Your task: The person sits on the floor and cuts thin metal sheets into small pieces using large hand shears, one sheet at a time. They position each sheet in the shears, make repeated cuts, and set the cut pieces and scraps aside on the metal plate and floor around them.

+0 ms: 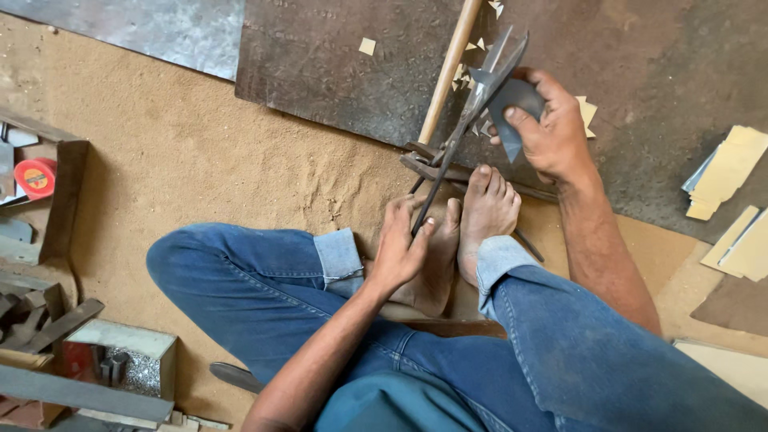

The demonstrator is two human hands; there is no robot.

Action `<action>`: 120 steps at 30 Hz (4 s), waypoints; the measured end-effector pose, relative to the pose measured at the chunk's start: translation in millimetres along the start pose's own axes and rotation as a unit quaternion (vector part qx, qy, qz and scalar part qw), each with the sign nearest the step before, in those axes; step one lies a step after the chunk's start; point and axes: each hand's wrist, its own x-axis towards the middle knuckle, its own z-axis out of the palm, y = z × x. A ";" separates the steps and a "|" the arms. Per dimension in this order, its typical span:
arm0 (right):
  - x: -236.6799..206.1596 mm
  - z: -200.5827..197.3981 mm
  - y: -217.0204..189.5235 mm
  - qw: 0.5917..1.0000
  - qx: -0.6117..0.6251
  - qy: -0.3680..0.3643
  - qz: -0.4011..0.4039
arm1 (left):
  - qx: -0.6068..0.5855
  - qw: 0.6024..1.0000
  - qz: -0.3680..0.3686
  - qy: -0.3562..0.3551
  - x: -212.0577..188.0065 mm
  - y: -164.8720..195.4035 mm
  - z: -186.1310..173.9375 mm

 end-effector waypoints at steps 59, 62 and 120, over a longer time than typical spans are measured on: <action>-40.2 -9.2 -12.7 0.931 0.343 0.118 -0.044 | -0.074 0.986 0.135 0.069 102.5 114.2 67.4; -50.6 -12.3 -15.9 0.963 0.221 0.134 -0.076 | 0.024 0.983 0.168 0.075 105.7 116.3 78.3; 46.3 -17.0 17.9 0.968 0.245 0.052 0.000 | 0.025 1.000 0.002 -0.001 14.0 -24.3 15.9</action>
